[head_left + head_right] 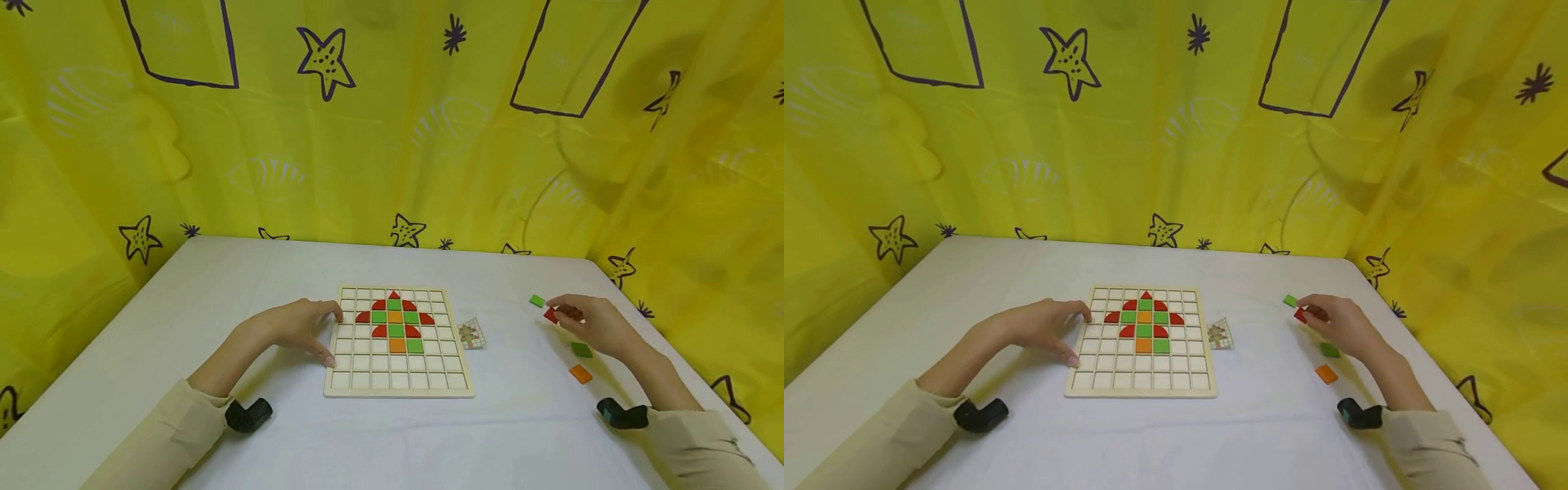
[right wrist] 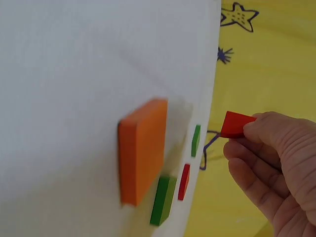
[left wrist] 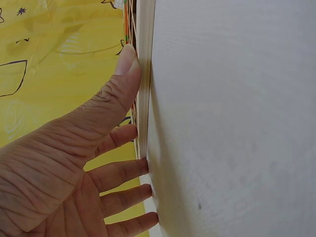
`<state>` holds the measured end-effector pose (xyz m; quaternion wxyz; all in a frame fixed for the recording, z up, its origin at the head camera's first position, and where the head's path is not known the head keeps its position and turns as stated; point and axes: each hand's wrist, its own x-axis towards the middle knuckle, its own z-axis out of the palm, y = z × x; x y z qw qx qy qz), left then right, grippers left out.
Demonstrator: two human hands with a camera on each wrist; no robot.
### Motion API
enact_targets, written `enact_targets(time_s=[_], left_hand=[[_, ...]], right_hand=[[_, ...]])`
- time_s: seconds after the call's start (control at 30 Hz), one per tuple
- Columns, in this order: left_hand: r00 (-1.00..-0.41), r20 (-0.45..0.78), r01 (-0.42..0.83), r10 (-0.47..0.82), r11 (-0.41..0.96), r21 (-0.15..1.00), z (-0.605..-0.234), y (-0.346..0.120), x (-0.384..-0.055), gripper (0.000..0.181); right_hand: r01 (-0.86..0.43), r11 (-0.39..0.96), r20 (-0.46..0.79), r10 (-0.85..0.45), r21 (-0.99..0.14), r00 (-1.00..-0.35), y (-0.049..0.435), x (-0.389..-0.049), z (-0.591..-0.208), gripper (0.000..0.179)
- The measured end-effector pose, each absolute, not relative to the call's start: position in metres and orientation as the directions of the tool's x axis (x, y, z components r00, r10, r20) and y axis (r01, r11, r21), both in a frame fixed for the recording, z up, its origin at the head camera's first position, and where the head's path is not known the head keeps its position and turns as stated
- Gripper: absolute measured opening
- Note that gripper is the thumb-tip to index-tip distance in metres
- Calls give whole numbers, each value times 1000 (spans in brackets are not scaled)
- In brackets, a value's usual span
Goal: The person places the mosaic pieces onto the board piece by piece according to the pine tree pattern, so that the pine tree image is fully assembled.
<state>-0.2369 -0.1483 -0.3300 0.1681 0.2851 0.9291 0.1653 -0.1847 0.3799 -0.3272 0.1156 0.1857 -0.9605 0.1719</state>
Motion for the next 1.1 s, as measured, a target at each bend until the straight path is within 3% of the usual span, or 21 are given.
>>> enact_targets(time_s=[0.8, 1.1], left_hand=[[-780, -226, 472, 584, 785, 401, -328, -148, -236, 68], [-777, -221, 473, 589, 779, 412, -329, -148, -236, 67]], right_hand=[[-594, 758, 375, -486, -269, -789, 306, -183, -320, 29], [-700, 665, 442, -562, -262, -699, 283, -185, -325, 32]])
